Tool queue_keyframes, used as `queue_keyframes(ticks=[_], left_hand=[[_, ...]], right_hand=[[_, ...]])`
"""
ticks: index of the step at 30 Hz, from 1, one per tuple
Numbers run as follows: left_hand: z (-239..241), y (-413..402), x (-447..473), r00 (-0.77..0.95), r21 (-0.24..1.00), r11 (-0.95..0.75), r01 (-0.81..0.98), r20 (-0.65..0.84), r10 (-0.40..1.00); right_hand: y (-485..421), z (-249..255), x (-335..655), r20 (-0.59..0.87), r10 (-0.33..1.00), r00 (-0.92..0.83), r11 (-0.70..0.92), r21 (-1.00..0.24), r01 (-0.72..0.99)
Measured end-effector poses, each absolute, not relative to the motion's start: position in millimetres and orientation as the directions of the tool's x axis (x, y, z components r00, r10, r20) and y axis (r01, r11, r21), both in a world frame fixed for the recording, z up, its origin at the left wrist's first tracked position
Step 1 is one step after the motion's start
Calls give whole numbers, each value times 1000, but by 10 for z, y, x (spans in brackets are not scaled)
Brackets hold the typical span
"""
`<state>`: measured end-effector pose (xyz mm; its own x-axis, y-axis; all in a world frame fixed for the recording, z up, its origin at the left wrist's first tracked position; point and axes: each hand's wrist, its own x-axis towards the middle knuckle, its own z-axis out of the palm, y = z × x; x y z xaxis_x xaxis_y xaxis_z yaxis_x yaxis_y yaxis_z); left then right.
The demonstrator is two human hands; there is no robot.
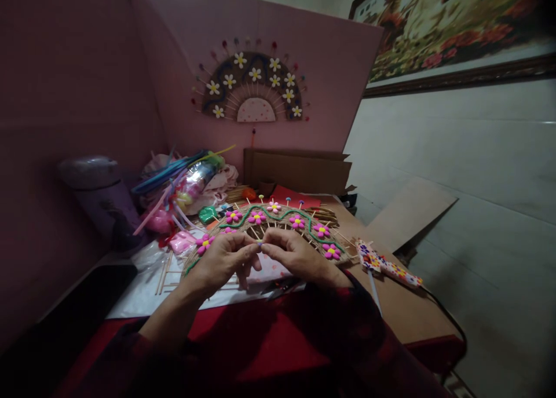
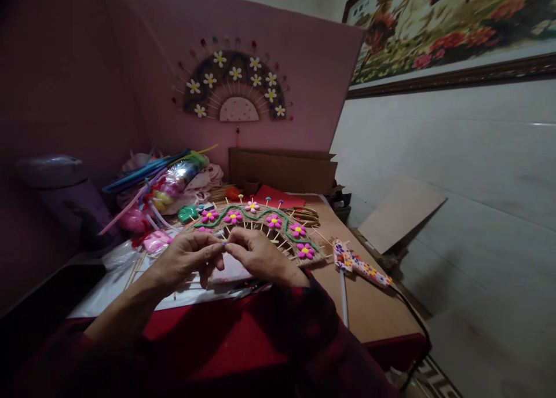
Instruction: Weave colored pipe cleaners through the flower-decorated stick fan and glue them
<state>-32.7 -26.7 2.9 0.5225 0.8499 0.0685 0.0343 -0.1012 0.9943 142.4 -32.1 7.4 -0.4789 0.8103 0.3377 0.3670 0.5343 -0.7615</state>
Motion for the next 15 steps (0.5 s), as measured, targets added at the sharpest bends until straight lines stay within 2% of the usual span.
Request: queue_keyframes(ticks=[4,8,11,15], left_hand=[[7,-263,-348,540,997,-70,-32,76,838],[-17,-255,-352,539,998,-47,-53,68,839],[-28,-254,-348,530,998,-49,-47,67,845],[-35,-270,-309,501,997,-73,-34,80,862]], right_hand=[[-340,126,1449,237,825,-513,390,-895,214],[-351,146,1465,182,835,-520,300,-942,151],[-334,121,1453,196,837,-511,309,-940,146],[-309,51,1398,282,842,-460,396,-902,173]])
